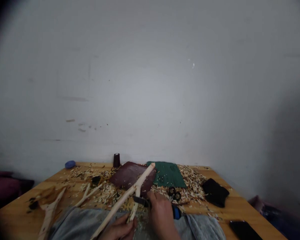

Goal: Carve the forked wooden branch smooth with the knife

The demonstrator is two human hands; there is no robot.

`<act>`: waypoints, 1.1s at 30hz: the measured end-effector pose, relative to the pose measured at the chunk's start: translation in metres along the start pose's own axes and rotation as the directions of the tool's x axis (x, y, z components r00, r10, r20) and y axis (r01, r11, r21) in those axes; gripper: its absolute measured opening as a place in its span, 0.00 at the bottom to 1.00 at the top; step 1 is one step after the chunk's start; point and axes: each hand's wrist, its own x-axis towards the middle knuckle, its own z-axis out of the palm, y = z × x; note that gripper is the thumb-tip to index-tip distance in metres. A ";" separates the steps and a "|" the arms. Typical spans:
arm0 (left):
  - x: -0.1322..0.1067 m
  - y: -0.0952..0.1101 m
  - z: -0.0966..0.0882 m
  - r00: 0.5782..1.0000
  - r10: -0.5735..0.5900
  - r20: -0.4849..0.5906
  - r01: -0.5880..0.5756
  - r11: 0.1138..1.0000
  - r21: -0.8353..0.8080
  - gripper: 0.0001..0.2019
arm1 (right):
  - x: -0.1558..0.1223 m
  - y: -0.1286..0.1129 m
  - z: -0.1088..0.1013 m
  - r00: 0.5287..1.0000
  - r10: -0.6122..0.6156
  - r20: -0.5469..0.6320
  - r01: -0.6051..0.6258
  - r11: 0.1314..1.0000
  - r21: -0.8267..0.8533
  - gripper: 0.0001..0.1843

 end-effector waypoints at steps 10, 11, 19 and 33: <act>-0.003 0.005 0.004 1.000 0.006 -0.010 -0.007 0.995 -0.104 0.23 | -0.008 -0.027 0.004 0.991 -0.099 0.091 0.100 0.995 -0.007 0.18; -0.003 0.005 0.005 1.000 0.008 -0.011 -0.009 0.995 -0.098 0.23 | -0.007 -0.027 0.003 0.992 -0.087 0.092 0.088 0.996 -0.011 0.18; -0.005 0.009 0.010 1.000 -0.014 -0.005 0.013 0.994 -0.111 0.26 | -0.010 -0.029 -0.006 0.991 -0.099 0.086 0.102 0.994 -0.031 0.18; -0.006 0.006 0.007 0.998 0.004 0.069 -0.005 1.000 0.014 0.23 | 0.010 0.022 -0.014 0.987 0.159 -0.002 -0.157 0.976 -0.148 0.23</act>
